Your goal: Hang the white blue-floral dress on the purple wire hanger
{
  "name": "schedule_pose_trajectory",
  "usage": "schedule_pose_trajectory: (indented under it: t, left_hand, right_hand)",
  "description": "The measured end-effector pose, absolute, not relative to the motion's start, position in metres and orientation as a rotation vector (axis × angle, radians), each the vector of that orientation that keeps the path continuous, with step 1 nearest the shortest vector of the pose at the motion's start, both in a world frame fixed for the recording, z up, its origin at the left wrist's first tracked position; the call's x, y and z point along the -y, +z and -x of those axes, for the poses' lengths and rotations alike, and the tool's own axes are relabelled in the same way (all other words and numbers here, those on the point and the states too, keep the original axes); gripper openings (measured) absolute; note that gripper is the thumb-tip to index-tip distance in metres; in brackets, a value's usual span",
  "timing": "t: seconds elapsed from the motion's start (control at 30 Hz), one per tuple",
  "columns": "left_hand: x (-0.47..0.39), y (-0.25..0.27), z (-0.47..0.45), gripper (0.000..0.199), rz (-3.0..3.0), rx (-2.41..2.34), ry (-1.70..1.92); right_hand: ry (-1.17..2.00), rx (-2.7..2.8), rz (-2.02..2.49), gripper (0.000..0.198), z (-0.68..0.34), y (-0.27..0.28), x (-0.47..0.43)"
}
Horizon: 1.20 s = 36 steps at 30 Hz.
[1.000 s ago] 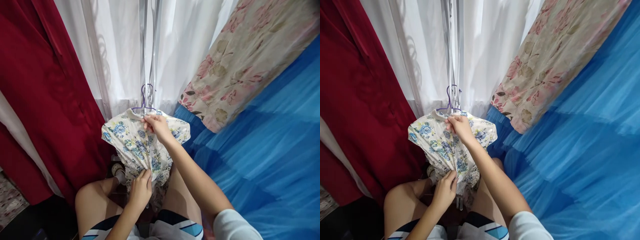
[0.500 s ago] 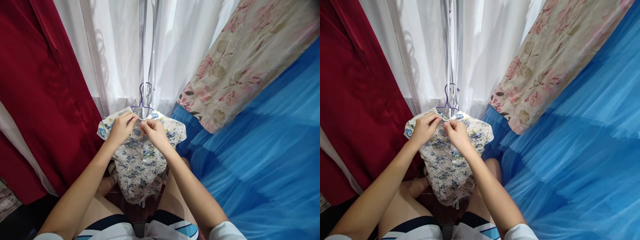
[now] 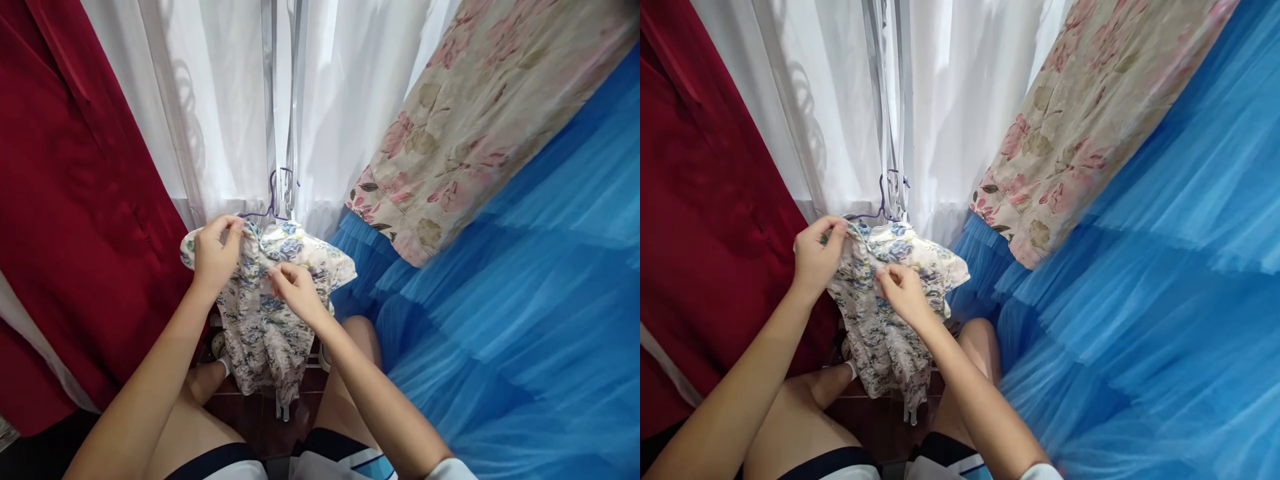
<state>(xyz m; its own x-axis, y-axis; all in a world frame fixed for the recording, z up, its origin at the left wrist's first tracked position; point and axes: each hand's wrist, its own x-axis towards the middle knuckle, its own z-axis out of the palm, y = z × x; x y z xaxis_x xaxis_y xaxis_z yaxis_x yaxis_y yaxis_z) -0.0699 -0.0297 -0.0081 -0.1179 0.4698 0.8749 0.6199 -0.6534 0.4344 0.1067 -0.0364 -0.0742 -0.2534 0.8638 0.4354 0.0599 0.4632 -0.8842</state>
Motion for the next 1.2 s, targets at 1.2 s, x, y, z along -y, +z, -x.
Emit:
schedule_pose_trajectory:
  t: [1.2]
  left_hand:
    - [-0.033, -0.09, 0.161, 0.026, 0.9, 2.075, -3.327]
  right_hand:
    - [0.815, 1.675, 0.864, 0.033, -0.111, -0.114, 0.038]
